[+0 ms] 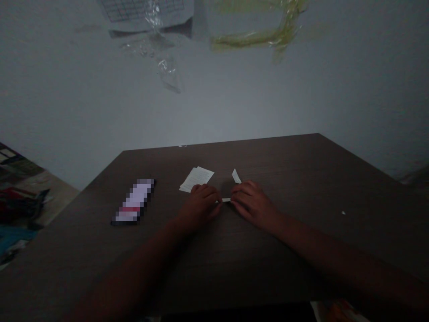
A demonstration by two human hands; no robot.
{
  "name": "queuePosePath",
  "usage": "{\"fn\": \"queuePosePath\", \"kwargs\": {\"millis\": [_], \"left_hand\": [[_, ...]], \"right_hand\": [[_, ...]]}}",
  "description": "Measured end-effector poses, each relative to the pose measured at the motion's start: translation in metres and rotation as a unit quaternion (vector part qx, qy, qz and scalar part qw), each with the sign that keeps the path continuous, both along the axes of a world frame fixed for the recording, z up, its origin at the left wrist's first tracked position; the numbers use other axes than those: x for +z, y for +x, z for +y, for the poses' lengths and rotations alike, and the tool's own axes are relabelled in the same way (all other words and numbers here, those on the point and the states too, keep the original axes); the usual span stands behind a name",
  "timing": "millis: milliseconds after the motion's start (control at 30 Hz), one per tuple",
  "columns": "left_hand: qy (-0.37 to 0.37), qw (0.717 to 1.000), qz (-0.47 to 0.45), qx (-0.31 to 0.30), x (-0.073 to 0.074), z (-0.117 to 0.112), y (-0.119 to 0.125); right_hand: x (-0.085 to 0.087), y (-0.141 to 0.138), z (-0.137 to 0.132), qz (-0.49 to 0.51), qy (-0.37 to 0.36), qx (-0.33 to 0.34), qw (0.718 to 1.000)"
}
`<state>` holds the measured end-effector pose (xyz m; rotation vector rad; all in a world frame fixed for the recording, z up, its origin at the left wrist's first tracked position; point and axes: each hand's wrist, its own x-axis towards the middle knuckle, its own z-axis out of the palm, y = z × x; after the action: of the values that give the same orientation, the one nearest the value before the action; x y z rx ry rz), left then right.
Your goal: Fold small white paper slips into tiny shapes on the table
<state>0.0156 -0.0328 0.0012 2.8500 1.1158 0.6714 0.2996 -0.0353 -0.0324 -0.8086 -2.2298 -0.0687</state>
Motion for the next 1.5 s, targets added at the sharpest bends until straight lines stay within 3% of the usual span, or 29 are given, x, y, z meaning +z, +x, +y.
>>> {"fn": "queuePosePath", "kwargs": {"millis": [267, 567, 867, 1100, 1333, 1500], "left_hand": [[-0.057, 0.993, 0.006, -0.104, -0.004, 0.008, -0.005], [-0.070, 0.990, 0.020, -0.118, 0.004, 0.001, -0.009], [-0.041, 0.988, 0.050, -0.138, 0.003, -0.004, -0.004], [-0.044, 0.987, 0.055, -0.143, -0.005, -0.006, -0.002], [-0.070, 0.986, 0.010, -0.148, 0.003, -0.004, -0.003], [-0.089, 0.993, 0.000, -0.074, 0.006, 0.005, -0.011]], "right_hand": [[-0.003, 0.003, 0.001, -0.079, -0.083, 0.024, 0.993], [0.001, 0.010, 0.001, -0.083, -0.082, -0.009, 0.993], [0.005, 0.001, -0.005, 0.018, -0.065, 0.019, 0.998], [0.006, -0.002, -0.005, -0.002, -0.069, 0.059, 0.996], [0.005, 0.002, -0.002, -0.054, -0.066, 0.057, 0.995], [0.006, 0.003, -0.002, -0.063, -0.100, 0.059, 0.991]]}}
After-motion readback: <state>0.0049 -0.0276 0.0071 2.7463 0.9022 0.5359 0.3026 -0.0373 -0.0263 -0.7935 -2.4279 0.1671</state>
